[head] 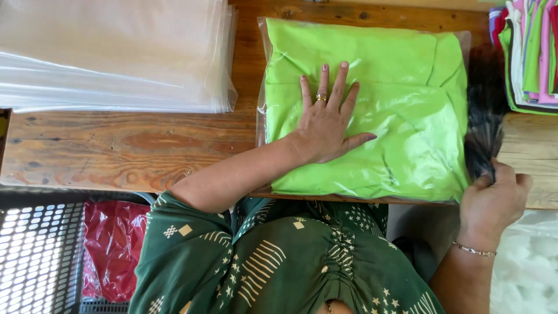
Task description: The person brushes a lime green garment inside a clear plastic bag on a wooden table, then places the bagged item into a gray plastic basket. The person then brushes a brown folded cloth on the table.
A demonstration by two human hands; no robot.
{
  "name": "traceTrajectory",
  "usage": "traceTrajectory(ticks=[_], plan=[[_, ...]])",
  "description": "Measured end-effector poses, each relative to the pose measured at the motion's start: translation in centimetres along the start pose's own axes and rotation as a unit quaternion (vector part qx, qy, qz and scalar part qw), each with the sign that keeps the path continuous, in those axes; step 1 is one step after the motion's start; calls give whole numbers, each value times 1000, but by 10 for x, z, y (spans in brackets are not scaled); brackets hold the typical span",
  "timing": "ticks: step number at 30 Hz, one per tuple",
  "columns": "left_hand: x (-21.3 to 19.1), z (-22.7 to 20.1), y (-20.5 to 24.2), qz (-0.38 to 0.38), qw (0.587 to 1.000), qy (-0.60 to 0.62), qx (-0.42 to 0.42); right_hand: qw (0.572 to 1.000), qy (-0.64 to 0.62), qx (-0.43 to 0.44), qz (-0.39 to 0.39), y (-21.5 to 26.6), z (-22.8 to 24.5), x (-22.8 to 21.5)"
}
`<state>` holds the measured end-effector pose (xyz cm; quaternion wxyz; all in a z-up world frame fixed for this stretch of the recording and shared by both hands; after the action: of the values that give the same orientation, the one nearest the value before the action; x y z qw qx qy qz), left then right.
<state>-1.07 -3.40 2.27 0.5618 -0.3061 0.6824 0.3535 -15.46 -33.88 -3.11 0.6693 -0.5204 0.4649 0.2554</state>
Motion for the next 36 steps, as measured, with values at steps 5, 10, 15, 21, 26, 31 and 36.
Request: traceTrajectory(ticks=[5, 10, 15, 21, 26, 31, 36], plan=[[-17, -2, 13, -37, 996, 77, -19, 970, -207, -126, -30, 17, 80, -52], [10, -3, 36, 12, 999, -52, -12, 982, -130, -139, 12, 26, 62, -30], [38, 9, 40, -69, 997, 17, 9, 988, -136, -72, -26, 18, 24, -20], [34, 23, 48, -424, 864, 258, 82, 923, -244, -256, 152, 37, 105, -56], [37, 22, 48, -420, 877, 222, 74, 988, -106, -107, -17, 7, 45, -19], [35, 23, 47, -420, 881, 209, 63, 952, -208, -194, 112, 21, 102, -60], [28, 21, 50, -396, 896, 196, 40, 973, -148, -166, 63, -7, 53, -16]])
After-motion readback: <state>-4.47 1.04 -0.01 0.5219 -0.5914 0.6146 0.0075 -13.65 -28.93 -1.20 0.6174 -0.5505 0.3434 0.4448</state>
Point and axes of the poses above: each hand's wrist, its own y-axis away from the middle knuckle, its own x-axis out of the palm, z = x × y, the point moved 3 cm from there along -y, towards the middle knuckle, and after that the axes turned 1 degree about -z, right-handed, at the moved point
